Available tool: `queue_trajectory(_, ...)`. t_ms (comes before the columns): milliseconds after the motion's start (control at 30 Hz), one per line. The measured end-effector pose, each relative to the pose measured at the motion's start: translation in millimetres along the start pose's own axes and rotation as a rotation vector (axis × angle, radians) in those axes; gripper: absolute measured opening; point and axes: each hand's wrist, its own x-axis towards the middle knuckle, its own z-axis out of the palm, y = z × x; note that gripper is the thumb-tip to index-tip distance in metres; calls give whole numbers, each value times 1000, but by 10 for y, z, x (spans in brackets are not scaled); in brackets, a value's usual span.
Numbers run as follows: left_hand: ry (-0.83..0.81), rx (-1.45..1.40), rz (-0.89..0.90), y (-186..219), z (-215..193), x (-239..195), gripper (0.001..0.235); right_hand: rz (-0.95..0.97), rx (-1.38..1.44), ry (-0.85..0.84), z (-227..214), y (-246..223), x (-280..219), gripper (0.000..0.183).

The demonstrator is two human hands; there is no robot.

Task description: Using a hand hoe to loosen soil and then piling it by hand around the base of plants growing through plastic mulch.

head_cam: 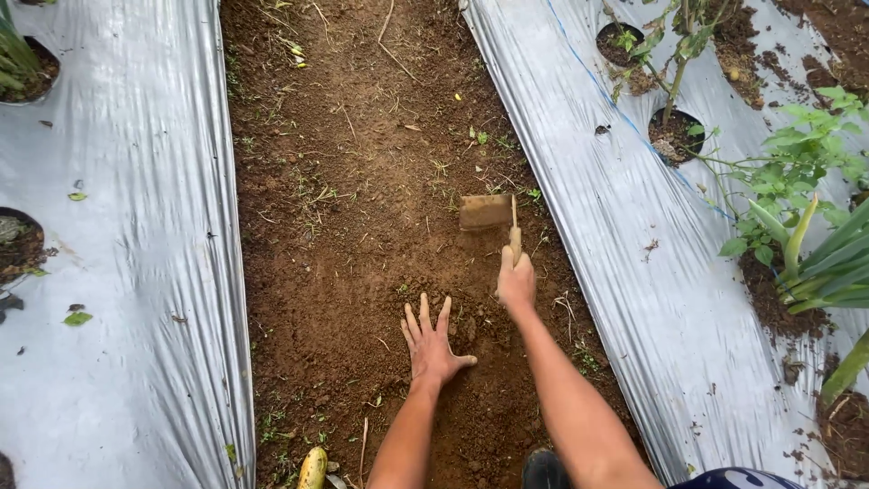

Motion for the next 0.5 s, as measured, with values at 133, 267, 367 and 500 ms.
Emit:
queue_trajectory(133,-55,32,11,-77,13,96,131,-98,-383,-106,-174,-691,775,63)
queue_trajectory(267,-120,-15,14,-108,9,162,133,-91,-480,-21,-507,-990,520,63)
queue_trajectory(367,-138,-1,14,-57,-41,174,131,-34,-390,7,-720,-1131,-211,58)
queue_trajectory(500,-138,46,8,-76,-7,146,125,139,-144,145,-325,303,-167,48)
